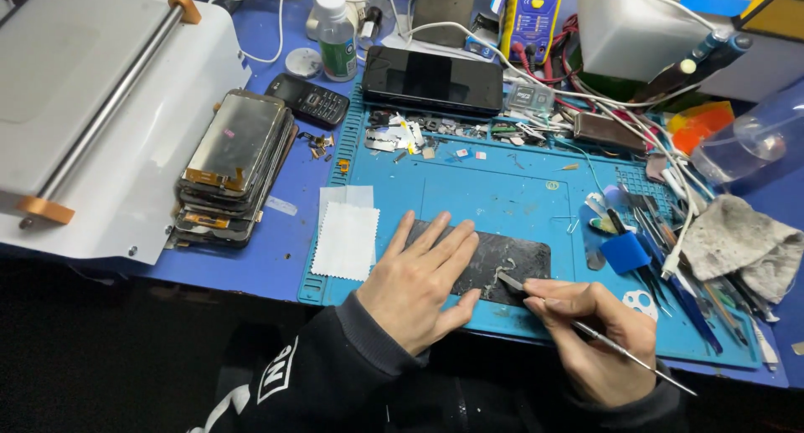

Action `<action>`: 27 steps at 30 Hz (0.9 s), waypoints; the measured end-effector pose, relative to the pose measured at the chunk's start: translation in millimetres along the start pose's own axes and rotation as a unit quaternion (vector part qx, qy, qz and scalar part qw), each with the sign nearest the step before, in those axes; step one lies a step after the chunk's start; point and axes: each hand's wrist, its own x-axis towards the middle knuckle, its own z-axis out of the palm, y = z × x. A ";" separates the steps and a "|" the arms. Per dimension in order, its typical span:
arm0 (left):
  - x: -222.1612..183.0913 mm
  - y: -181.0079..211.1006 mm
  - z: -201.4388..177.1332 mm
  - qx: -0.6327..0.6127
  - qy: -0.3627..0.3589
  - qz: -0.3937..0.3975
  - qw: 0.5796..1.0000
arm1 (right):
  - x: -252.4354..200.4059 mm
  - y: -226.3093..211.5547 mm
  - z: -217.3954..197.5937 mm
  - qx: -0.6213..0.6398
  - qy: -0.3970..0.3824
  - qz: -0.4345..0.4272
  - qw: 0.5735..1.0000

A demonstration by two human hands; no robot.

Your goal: Removing old adhesive and glass fragments from a smartphone screen frame using a small scraper tool on a repair mat.

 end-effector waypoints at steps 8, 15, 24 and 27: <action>-0.1 -0.4 1.6 0.003 0.001 0.001 1.000 | 3.4 -0.7 3.2 -0.021 0.004 -0.041 0.999; 0.1 -0.4 0.9 0.002 -0.003 -0.003 1.000 | 6.0 -6.9 8.5 -0.031 0.010 -0.039 0.999; -0.1 -0.6 0.2 0.003 -0.003 -0.003 1.000 | 5.5 -4.1 8.9 -0.033 0.012 -0.056 0.998; 0.3 -0.3 0.6 0.003 -0.004 -0.003 1.000 | 3.5 -6.6 7.8 -0.033 0.017 -0.047 0.998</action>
